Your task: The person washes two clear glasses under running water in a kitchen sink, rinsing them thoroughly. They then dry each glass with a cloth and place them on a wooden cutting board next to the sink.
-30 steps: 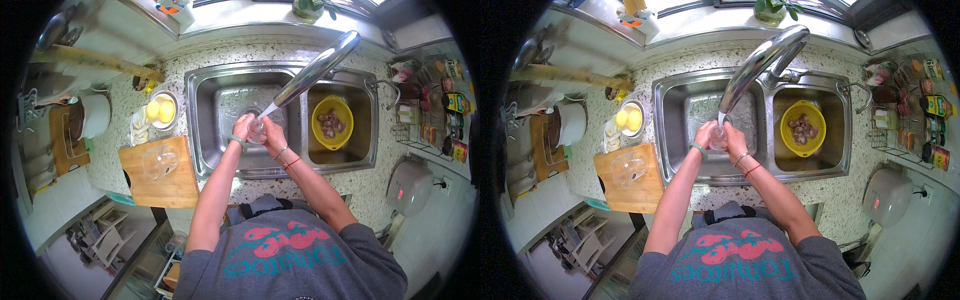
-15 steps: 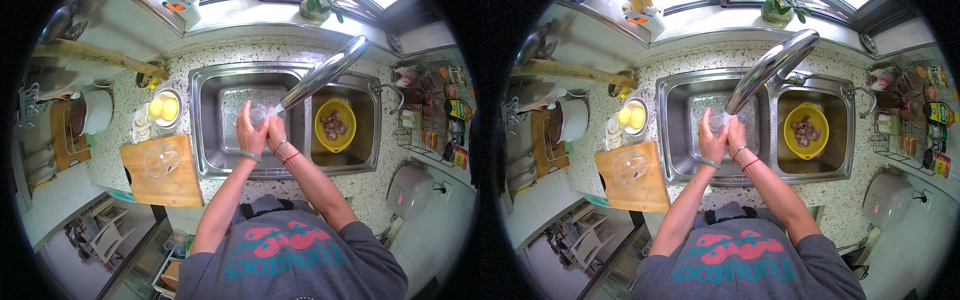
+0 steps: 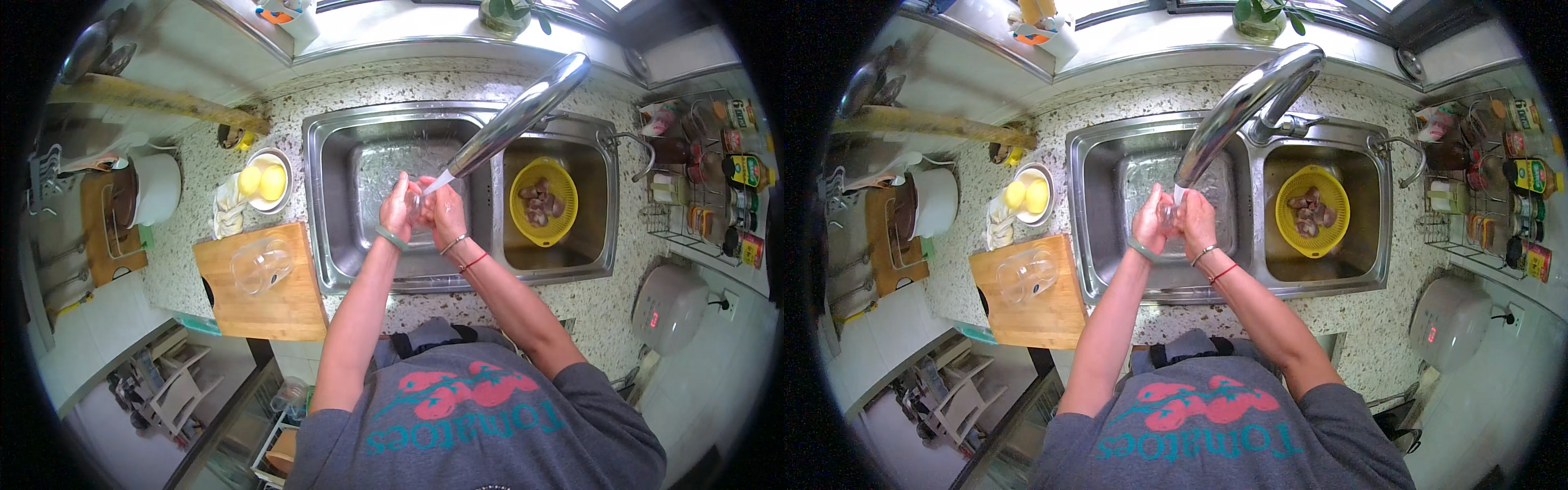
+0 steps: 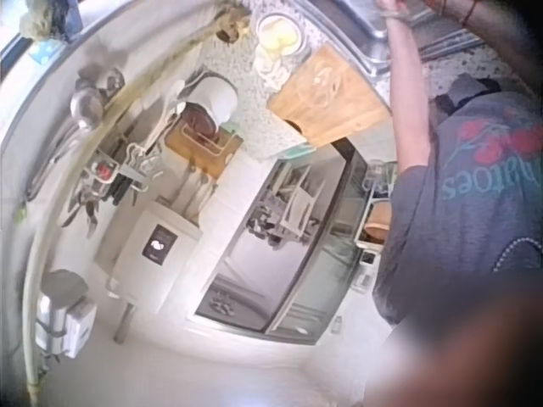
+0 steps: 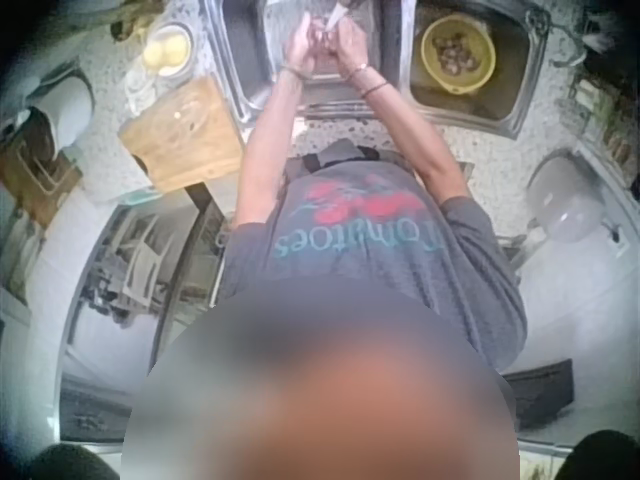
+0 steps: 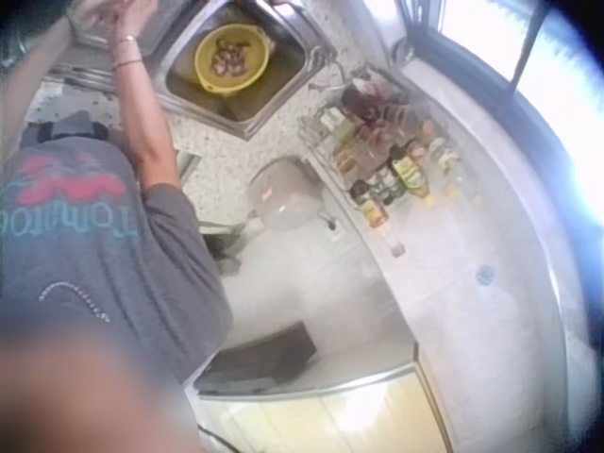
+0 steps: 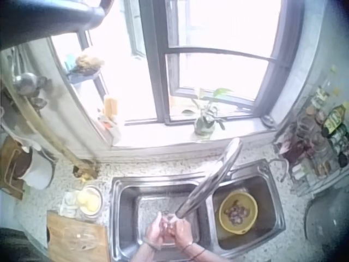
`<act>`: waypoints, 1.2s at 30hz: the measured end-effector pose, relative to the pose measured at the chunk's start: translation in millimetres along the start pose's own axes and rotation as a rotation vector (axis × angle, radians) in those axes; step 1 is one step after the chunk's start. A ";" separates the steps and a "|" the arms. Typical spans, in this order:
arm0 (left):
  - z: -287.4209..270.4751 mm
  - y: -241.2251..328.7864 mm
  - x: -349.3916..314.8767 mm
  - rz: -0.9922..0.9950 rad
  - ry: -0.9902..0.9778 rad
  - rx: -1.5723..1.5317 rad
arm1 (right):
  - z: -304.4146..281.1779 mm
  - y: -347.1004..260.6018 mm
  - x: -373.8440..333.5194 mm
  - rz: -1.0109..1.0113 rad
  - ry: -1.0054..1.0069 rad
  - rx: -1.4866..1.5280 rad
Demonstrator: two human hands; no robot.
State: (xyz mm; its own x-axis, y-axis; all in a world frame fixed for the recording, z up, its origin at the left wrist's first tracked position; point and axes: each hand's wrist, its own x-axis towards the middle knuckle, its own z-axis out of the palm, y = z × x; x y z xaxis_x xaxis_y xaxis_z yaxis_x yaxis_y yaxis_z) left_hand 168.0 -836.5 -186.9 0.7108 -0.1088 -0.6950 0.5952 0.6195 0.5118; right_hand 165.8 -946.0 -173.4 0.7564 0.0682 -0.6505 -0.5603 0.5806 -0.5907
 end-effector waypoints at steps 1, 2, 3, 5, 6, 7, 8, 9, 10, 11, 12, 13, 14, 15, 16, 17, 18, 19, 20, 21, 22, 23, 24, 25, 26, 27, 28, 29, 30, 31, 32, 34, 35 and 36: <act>-4.3 -2.1 2.9 0.023 -0.014 -0.018 | 2.7 -2.7 -0.4 0.059 0.001 0.035; -4.1 -2.1 3.5 0.038 -0.032 -0.032 | 7.4 -9.2 -1.5 0.115 0.009 0.074; -5.4 -3.4 4.2 0.073 -0.059 -0.070 | 10.4 -13.1 -0.7 0.172 0.016 0.113; -5.8 -7.2 3.6 0.143 -0.116 -0.146 | -8.5 -3.8 18.0 0.241 -0.108 0.197; 3.5 -10.5 -0.6 0.328 -0.018 0.020 | -12.1 -3.1 22.3 0.277 -0.168 0.237; 16.2 -18.0 -5.4 0.511 0.081 0.188 | -13.0 0.8 25.9 0.260 -0.112 0.243; 21.5 -22.9 -10.1 0.694 0.184 0.355 | -7.0 2.0 25.4 0.245 -0.058 0.246; 7.1 -32.9 -5.0 0.965 0.269 0.881 | -2.7 1.7 24.3 0.229 -0.004 0.249; 0.6 -35.6 -1.9 0.810 0.240 0.711 | -3.3 -2.1 21.5 0.254 -0.048 0.225; -3.0 -36.5 0.2 0.652 0.207 0.541 | -8.3 -7.2 18.5 0.278 -0.089 0.203; 5.1 -26.9 -6.5 0.491 0.171 0.376 | -12.7 -12.5 16.1 0.301 -0.127 0.184; 9.6 -14.9 -15.7 0.184 0.178 0.135 | -14.4 -16.5 15.8 0.335 -0.173 0.247; 0.8 -10.8 -15.5 0.099 0.118 0.094 | -14.6 -21.6 9.9 0.333 -0.219 0.178; -9.4 -5.6 -11.1 0.016 0.059 0.055 | -14.9 -27.3 3.9 0.330 -0.268 0.110; -16.1 -3.6 -5.4 -0.067 -0.001 0.017 | -16.3 -32.4 0.6 0.326 -0.316 0.043; -7.6 2.3 -7.8 -0.118 0.002 0.019 | -16.6 -38.9 -0.3 0.344 -0.329 -0.036; -8.5 -0.3 -3.2 -0.156 -0.029 -0.027 | -14.6 -41.2 -3.7 0.304 -0.291 -0.113; -11.2 -4.7 2.5 -0.194 -0.061 -0.072 | -12.1 -44.2 -8.1 0.263 -0.251 -0.188; -13.0 -8.7 9.0 -0.229 -0.097 -0.117 | -9.2 -48.6 -11.4 0.218 -0.212 -0.266; -15.7 -13.6 14.7 -0.282 -0.139 -0.164 | -9.3 -49.6 -12.1 0.199 -0.201 -0.280; -18.0 -18.5 20.7 -0.304 -0.166 -0.212 | -9.6 -50.5 -12.7 0.180 -0.190 -0.293; -16.9 -21.1 23.7 -0.328 -0.191 -0.261 | -11.1 -50.8 -13.1 0.163 -0.178 -0.306; -16.1 -24.0 26.0 -0.351 -0.216 -0.311 | -15.1 -52.6 -14.2 0.098 -0.176 -0.354; -15.3 -27.3 27.6 -0.344 -0.198 -0.319 | -21.1 -55.8 -15.7 0.033 -0.175 -0.403; -2.4 -21.9 21.1 -0.341 -0.182 -0.324 | -27.3 -58.8 -16.4 -0.034 -0.168 -0.448; 5.9 -19.2 16.8 -0.338 -0.165 -0.329 | -37.0 -51.6 -10.9 -0.143 -0.097 -0.516; 4.7 -22.9 18.7 -0.347 -0.172 -0.325 | -43.8 -48.2 -7.8 -0.306 -0.071 -0.747; 4.5 -22.4 17.8 -0.353 -0.177 -0.319 | -47.2 -46.1 -6.1 -0.473 -0.046 -0.974; 4.5 -22.4 16.8 -0.358 -0.182 -0.314 | -49.9 -43.6 -4.5 -0.641 -0.020 -1.200; 5.9 -24.4 15.4 -0.307 -0.144 -0.220 | -50.2 -37.7 -3.5 -0.509 -0.045 -1.148; 21.1 -18.3 5.4 -0.261 -0.107 -0.123 | -53.2 -31.2 0.8 -0.512 -0.006 -1.177; 32.6 -20.7 -5.5 -0.180 -0.038 0.049 | -55.3 -20.3 8.1 -0.521 0.055 -1.234; 33.4 -24.2 -8.5 -0.150 -0.005 0.126 | -52.2 -19.6 12.3 -0.371 0.068 -1.194; 34.5 -26.4 -10.7 -0.124 0.018 0.212 | -57.5 -12.6 21.6 -0.353 0.061 -1.259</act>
State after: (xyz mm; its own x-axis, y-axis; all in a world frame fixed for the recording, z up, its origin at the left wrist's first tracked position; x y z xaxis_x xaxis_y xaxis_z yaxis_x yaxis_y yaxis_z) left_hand 157.6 -878.6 -175.6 0.6219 -0.1583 -0.7669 0.7440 0.4250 0.5156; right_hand 169.8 -998.4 -207.6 0.9287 0.0131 -0.3706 -0.2906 -0.5950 -0.7494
